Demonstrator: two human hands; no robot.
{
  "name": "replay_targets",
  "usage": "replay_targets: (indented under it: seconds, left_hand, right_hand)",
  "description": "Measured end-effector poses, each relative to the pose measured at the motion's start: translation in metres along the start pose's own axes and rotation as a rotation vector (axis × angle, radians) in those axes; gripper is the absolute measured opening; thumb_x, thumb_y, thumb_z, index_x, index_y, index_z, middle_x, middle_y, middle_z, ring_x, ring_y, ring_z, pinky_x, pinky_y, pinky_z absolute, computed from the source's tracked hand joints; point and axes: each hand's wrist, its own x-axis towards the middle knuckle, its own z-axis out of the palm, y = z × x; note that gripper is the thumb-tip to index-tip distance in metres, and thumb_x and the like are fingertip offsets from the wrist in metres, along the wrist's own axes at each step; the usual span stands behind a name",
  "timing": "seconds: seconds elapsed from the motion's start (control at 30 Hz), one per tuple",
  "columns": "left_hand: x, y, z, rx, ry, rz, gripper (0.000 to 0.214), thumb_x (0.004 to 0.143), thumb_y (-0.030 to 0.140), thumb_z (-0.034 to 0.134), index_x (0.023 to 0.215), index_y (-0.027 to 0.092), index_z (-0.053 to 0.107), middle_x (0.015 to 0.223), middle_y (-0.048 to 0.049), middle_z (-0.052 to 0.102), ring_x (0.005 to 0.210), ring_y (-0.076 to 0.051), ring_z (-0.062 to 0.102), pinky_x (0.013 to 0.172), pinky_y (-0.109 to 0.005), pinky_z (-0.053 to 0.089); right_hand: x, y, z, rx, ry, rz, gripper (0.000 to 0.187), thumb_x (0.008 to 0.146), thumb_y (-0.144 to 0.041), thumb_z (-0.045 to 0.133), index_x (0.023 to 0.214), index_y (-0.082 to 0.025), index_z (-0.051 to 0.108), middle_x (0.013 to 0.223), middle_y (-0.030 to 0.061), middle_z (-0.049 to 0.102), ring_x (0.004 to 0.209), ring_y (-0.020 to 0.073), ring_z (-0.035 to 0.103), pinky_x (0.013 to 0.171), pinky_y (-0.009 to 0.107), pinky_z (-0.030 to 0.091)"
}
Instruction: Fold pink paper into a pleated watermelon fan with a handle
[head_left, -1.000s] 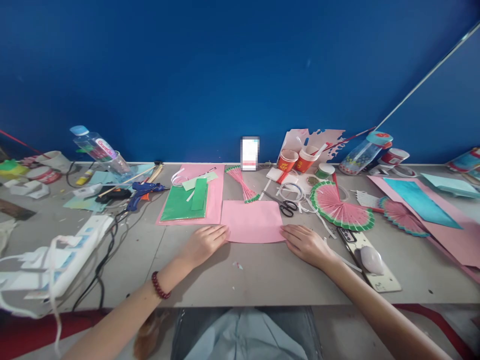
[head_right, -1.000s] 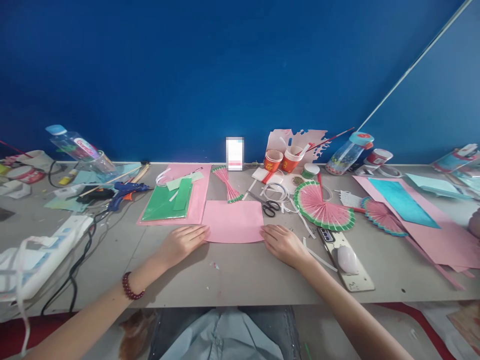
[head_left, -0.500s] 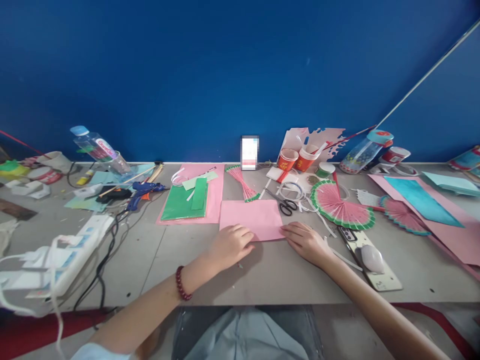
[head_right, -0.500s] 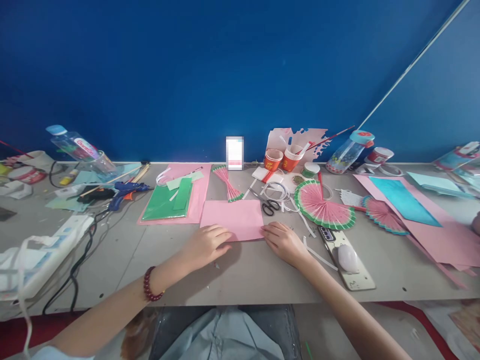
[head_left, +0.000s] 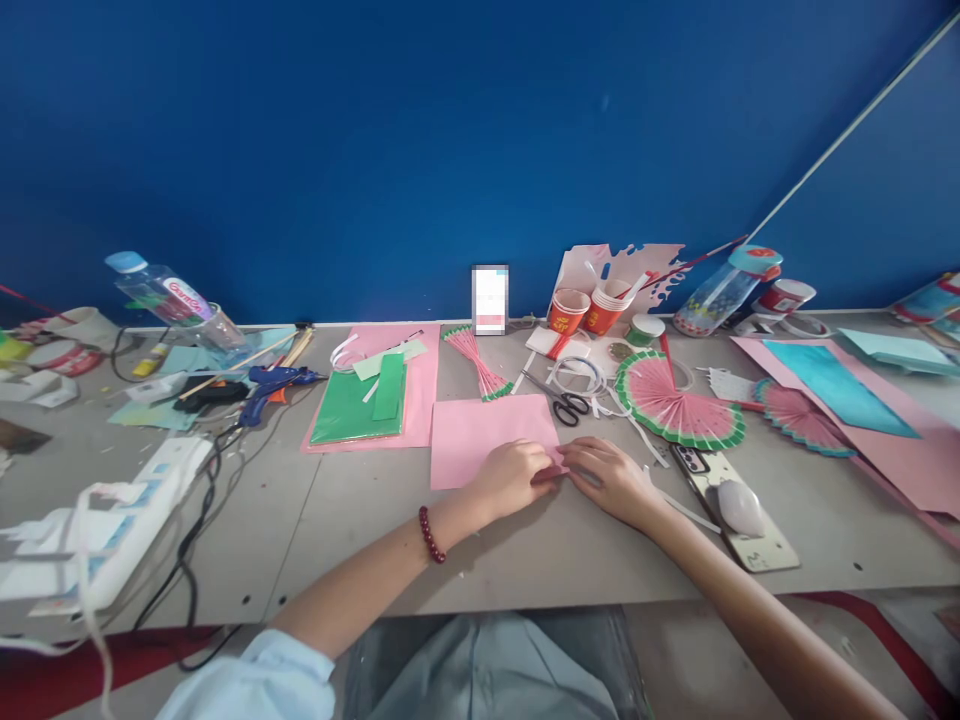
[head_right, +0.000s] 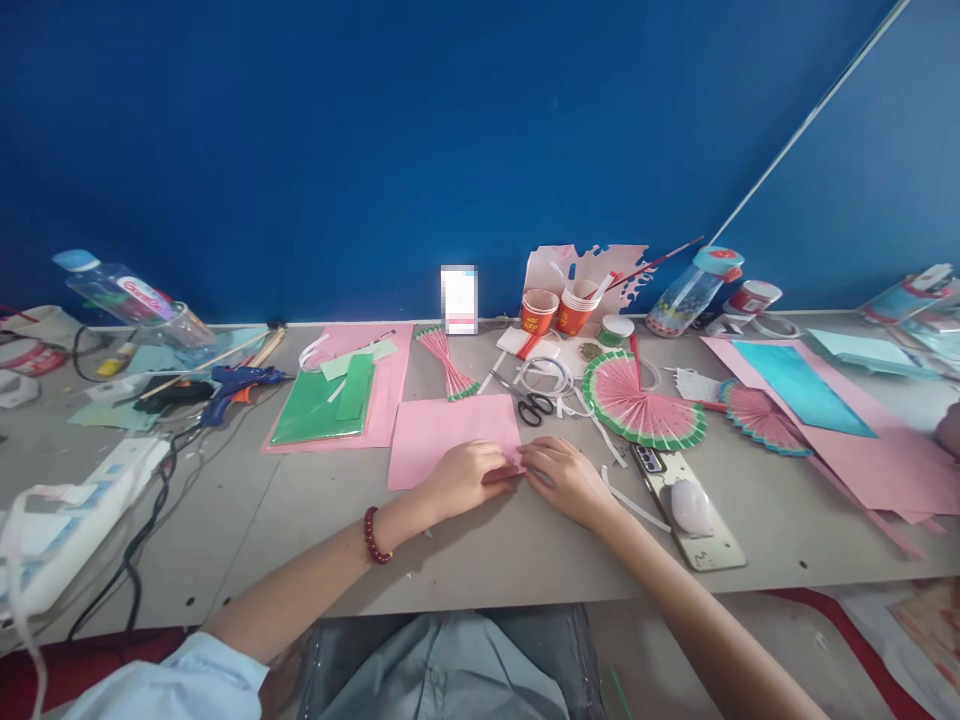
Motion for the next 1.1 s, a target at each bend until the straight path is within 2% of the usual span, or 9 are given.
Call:
replay_targets:
  seconds: [0.2, 0.3, 0.4, 0.57, 0.83, 1.1]
  left_hand:
    - [0.002, -0.004, 0.003, -0.095, 0.033, -0.012, 0.019, 0.089, 0.019, 0.050, 0.096, 0.018, 0.067, 0.100, -0.0041, 0.070, 0.092, -0.018, 0.062, 0.083, -0.029, 0.047]
    - [0.005, -0.008, 0.002, -0.195, 0.035, -0.048, 0.020, 0.089, 0.020, 0.050, 0.099, 0.021, 0.067, 0.103, -0.0019, 0.070, 0.095, -0.017, 0.063, 0.084, -0.028, 0.047]
    - [0.007, -0.013, 0.002, -0.301, 0.036, -0.098, 0.018, 0.087, 0.024, 0.053, 0.096, 0.022, 0.069, 0.098, -0.0011, 0.071, 0.089, -0.016, 0.065, 0.080, -0.027, 0.048]
    - [0.008, -0.019, 0.004, -0.449, -0.010, -0.131, 0.016, 0.084, 0.025, 0.057, 0.091, 0.018, 0.069, 0.091, -0.0026, 0.072, 0.083, -0.016, 0.065, 0.076, -0.025, 0.048]
    - [0.010, -0.022, 0.006, -0.376, -0.009, -0.048, 0.016, 0.085, 0.027, 0.058, 0.088, 0.018, 0.070, 0.090, -0.0032, 0.071, 0.087, -0.016, 0.062, 0.076, -0.025, 0.046]
    - [0.011, -0.020, 0.004, -0.315, 0.002, -0.024, 0.017, 0.086, 0.029, 0.058, 0.087, 0.017, 0.070, 0.087, -0.0047, 0.067, 0.086, -0.016, 0.060, 0.075, -0.024, 0.046]
  right_hand:
    - [0.002, -0.002, -0.003, 0.099, -0.005, 0.052, 0.016, 0.085, -0.024, 0.053, 0.094, -0.025, 0.066, 0.102, 0.0046, 0.069, 0.102, 0.0208, 0.060, 0.088, 0.037, 0.050]
    - [0.004, -0.001, -0.003, 0.200, 0.010, 0.085, 0.014, 0.086, -0.026, 0.054, 0.090, -0.024, 0.067, 0.099, 0.0055, 0.069, 0.098, 0.0200, 0.062, 0.086, 0.036, 0.051]
    - [0.008, 0.002, -0.001, 0.281, 0.036, 0.182, 0.015, 0.085, -0.028, 0.055, 0.080, -0.023, 0.068, 0.095, 0.0063, 0.068, 0.093, 0.0193, 0.062, 0.081, 0.033, 0.052]
    - [0.012, 0.005, -0.001, 0.341, -0.029, 0.280, 0.018, 0.080, -0.031, 0.058, 0.069, -0.021, 0.067, 0.100, 0.0075, 0.062, 0.087, 0.0182, 0.062, 0.071, 0.029, 0.052]
    - [0.011, 0.006, 0.001, 0.358, -0.038, 0.343, 0.013, 0.077, -0.028, 0.060, 0.067, -0.019, 0.064, 0.098, 0.0071, 0.059, 0.084, 0.0174, 0.061, 0.072, 0.029, 0.051]
    - [0.011, 0.009, 0.007, 0.344, -0.027, 0.363, 0.012, 0.075, -0.028, 0.061, 0.066, -0.019, 0.064, 0.095, 0.0065, 0.058, 0.084, 0.0181, 0.060, 0.073, 0.030, 0.049]
